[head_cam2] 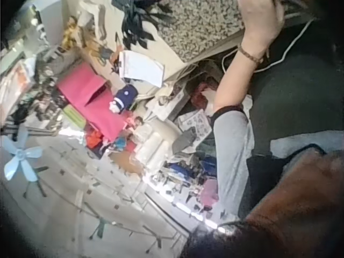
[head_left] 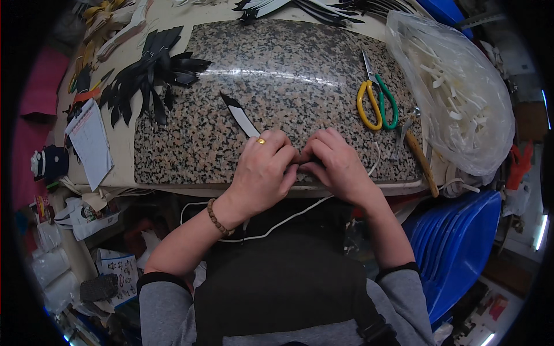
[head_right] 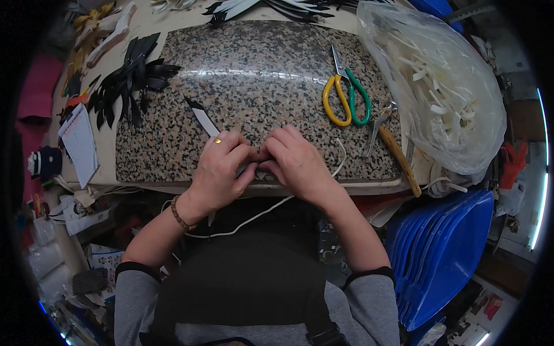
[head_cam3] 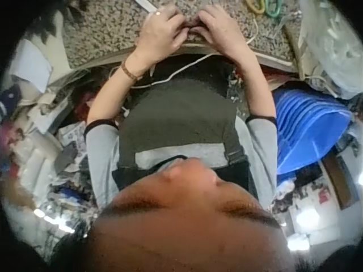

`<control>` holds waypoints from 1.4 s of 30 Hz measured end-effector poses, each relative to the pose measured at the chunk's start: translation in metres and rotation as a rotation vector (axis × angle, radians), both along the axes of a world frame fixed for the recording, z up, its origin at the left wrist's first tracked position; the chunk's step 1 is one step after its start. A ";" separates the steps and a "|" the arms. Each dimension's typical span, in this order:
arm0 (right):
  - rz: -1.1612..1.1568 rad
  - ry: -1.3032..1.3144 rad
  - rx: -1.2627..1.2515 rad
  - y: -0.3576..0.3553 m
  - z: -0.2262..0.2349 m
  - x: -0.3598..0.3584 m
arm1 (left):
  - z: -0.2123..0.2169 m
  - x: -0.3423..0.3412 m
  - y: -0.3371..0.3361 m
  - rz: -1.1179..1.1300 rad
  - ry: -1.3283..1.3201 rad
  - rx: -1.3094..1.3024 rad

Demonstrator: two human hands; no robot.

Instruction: The person is manually assembling and hammering components of a shoe upper at a workstation.

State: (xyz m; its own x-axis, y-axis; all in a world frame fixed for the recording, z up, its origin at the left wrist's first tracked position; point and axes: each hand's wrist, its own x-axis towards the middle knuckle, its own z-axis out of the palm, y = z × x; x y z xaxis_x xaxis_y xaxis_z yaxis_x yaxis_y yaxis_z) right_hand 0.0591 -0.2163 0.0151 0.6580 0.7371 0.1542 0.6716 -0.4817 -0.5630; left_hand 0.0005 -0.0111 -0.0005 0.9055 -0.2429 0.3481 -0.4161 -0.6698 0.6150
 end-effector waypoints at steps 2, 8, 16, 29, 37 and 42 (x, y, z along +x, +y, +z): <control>0.013 -0.007 -0.004 0.000 -0.004 0.002 | -0.001 0.001 0.000 -0.039 -0.044 0.025; 0.023 0.019 0.011 -0.004 -0.005 0.007 | -0.006 -0.001 0.003 -0.055 -0.022 -0.006; 0.020 0.005 -0.055 -0.029 -0.001 0.014 | 0.000 -0.002 -0.004 -0.035 -0.011 0.113; -0.432 -0.164 0.110 -0.054 0.057 -0.015 | 0.004 -0.014 -0.015 0.164 0.012 -0.004; -0.855 -0.491 -0.458 -0.180 -0.032 0.017 | 0.004 -0.022 0.022 0.021 0.086 -0.099; -0.937 -0.437 -0.164 -0.145 0.008 -0.010 | 0.000 -0.021 0.022 0.018 0.090 -0.084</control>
State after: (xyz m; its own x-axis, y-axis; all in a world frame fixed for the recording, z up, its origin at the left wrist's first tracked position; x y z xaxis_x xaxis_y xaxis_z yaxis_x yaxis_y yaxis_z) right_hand 0.0496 -0.3616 0.0234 0.8878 -0.0056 0.4603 0.1195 -0.9628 -0.2422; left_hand -0.0206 0.0106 0.0000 0.9380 -0.1995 0.2833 -0.3447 -0.6215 0.7035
